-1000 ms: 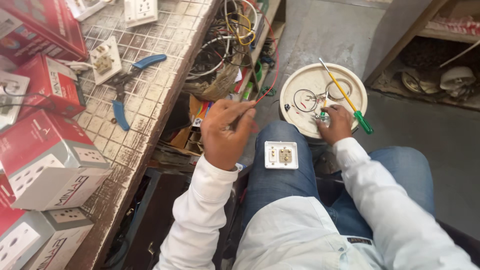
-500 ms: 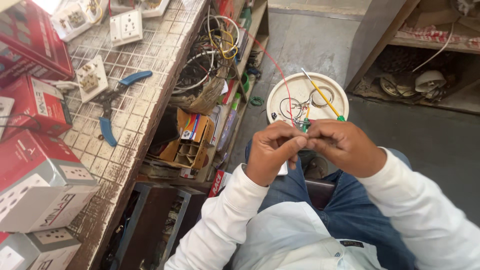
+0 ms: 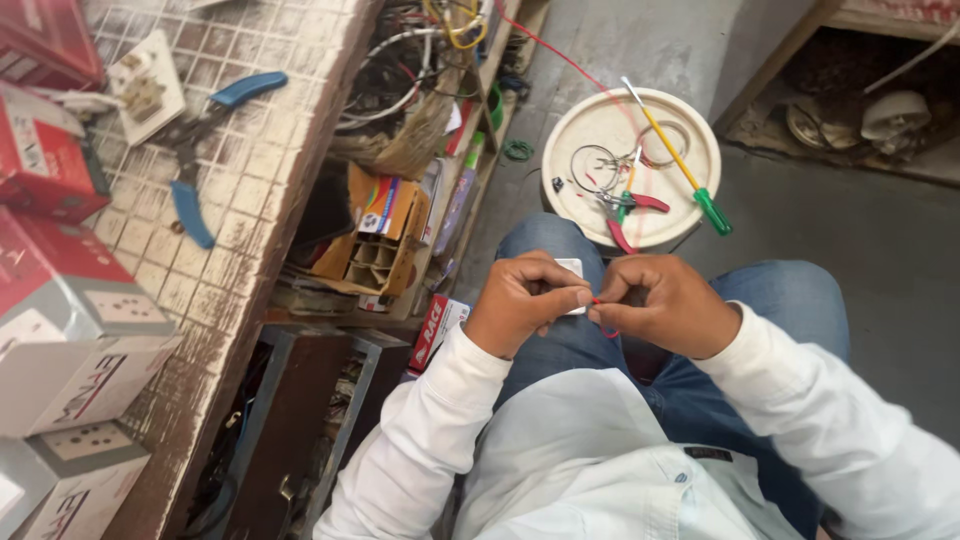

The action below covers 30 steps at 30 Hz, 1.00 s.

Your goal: The person sits cross-legged and wires a white electrical socket. They strip red wires with pliers, insert the wire ends into the socket terminals, and tighten the screws with a screwdriver. The person repeats this process for multiple wires, occasionally adjusting the socket and tools.

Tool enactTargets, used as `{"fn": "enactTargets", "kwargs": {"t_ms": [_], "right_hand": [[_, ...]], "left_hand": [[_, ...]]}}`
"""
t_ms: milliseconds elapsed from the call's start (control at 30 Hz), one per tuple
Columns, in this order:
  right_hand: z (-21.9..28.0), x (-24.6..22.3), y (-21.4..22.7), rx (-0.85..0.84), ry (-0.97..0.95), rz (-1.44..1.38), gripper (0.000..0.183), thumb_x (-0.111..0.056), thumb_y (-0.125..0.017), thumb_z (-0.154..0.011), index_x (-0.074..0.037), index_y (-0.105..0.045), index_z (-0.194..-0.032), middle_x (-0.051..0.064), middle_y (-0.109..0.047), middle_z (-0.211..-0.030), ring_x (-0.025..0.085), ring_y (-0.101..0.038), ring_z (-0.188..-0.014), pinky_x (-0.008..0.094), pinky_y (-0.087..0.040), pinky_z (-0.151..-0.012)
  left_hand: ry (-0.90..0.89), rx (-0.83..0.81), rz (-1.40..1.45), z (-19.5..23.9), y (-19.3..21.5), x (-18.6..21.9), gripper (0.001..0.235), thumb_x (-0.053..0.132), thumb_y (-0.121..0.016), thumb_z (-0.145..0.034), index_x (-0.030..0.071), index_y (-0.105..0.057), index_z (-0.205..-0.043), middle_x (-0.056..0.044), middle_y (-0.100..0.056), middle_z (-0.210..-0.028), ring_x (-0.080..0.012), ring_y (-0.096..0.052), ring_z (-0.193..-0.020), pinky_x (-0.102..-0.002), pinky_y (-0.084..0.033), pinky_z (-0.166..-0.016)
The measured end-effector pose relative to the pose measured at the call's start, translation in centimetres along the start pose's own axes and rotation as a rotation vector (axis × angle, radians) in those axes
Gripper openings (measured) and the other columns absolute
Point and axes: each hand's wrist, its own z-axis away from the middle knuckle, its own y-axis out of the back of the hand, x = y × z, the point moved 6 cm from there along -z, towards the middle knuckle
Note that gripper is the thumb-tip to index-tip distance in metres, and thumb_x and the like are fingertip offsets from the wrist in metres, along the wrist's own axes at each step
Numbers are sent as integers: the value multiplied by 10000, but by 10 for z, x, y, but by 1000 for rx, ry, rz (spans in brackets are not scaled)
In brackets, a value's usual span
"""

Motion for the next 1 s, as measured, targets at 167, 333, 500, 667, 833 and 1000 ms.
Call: {"fn": "enactTargets", "kwargs": {"t_ms": [167,333,500,667,833,1000], "right_hand": [[-6,-28,-19,100,383,182,202,-79,-790,-807,-31,-599,-764,40,-616,-762,133,-597,-685,277,-471,-626],[4,-25,-32,207,291,304,194,-75,-786,-804,-31,-598,-801,67,-604,-754,208,-588,-621,323,-455,-554],[15,-42,-48,274,394,602,212,-50,-793,-752,-32,-602,-843,90,-616,-795,305,-636,-700,400,-490,-595],[24,-62,-44,395,523,659,210,-31,-780,-753,-44,-580,-813,83,-644,-862,289,-646,-705,388,-506,-588],[28,-66,-43,410,561,654,205,-15,-768,-759,-49,-569,-794,69,-648,-867,272,-648,-704,371,-506,-578],[26,-66,-41,377,540,667,204,-26,-767,-747,-60,-567,-764,59,-632,-831,269,-635,-678,377,-499,-575]], "left_hand": [[29,-49,-21,0,19,-8,147,106,-831,-831,-2,-791,-922,-29,-678,-852,-51,-569,-564,-213,-404,-451],[-233,-73,-382,11,24,9,128,68,-851,-809,40,-793,-920,-61,-676,-861,-119,-622,-728,-265,-468,-619],[-471,-73,-1140,36,4,34,110,70,-823,-781,102,-734,-836,-87,-658,-861,-267,-681,-774,-380,-510,-671],[-261,37,-685,41,13,41,241,11,-756,-862,94,-768,-1088,-75,-666,-897,-180,-662,-694,-293,-530,-628],[-129,-23,-364,41,9,29,190,-37,-707,-932,42,-769,-1095,-57,-683,-931,-96,-663,-696,-240,-555,-621],[-121,-10,-408,39,7,27,142,-7,-755,-901,6,-778,-1040,-65,-702,-891,-99,-683,-681,-235,-547,-609]]}}
